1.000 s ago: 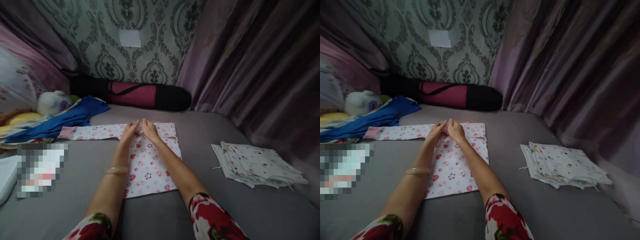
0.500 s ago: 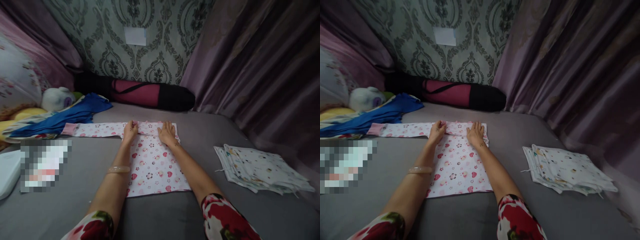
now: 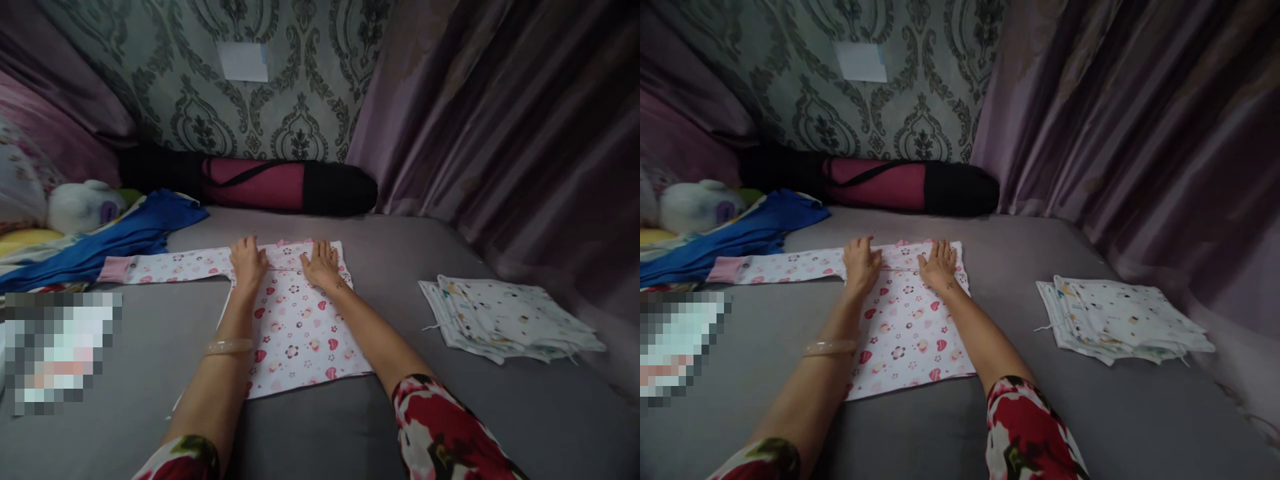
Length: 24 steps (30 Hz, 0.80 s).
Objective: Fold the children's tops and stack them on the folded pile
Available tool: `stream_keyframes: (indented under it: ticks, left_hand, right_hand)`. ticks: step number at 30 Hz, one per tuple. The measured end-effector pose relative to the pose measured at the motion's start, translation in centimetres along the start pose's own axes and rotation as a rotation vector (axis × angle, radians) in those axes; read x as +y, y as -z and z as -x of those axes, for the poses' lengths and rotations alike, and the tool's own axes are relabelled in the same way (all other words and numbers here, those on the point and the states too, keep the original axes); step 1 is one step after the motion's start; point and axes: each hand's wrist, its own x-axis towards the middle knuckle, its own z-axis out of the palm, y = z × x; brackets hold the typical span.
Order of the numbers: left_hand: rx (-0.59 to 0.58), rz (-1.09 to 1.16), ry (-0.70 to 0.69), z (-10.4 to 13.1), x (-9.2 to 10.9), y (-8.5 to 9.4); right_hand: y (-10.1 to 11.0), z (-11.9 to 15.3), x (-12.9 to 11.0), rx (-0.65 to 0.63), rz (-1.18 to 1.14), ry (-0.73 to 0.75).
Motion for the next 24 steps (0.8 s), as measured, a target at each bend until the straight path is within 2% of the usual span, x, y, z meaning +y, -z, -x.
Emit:
stream_keyframes:
  ticks: [3, 5, 8, 11, 18, 24]
  left_hand:
    - [-0.169, 0.046, -0.232, 0.3, 0.7, -1.0]
    - [-0.282, 0.059, -0.325, 0.6, 0.9, -1.9]
    - [-0.376, -0.042, -0.294, 1.3, 1.0, -2.6]
    - [-0.441, -0.159, -0.221, 1.7, 1.3, -2.2]
    - [-0.465, -0.234, -0.140, 1.9, 1.9, -1.0]
    - [-0.396, -0.206, -0.153, 1.6, 1.7, -0.9]
  right_hand:
    - [-0.1, -0.1, 0.0, -0.012, 0.002, -0.013]
    - [-0.1, -0.2, 0.2, -0.017, 0.003, -0.011]
    - [0.1, -0.4, 0.7, -0.030, 0.019, 0.003]
    - [0.3, -0.6, 1.9, -0.042, 0.059, 0.017]
    - [0.9, -0.9, 5.2, -0.031, 0.112, -0.007]
    - [1.7, -0.7, 4.8, -0.006, 0.137, 0.008]
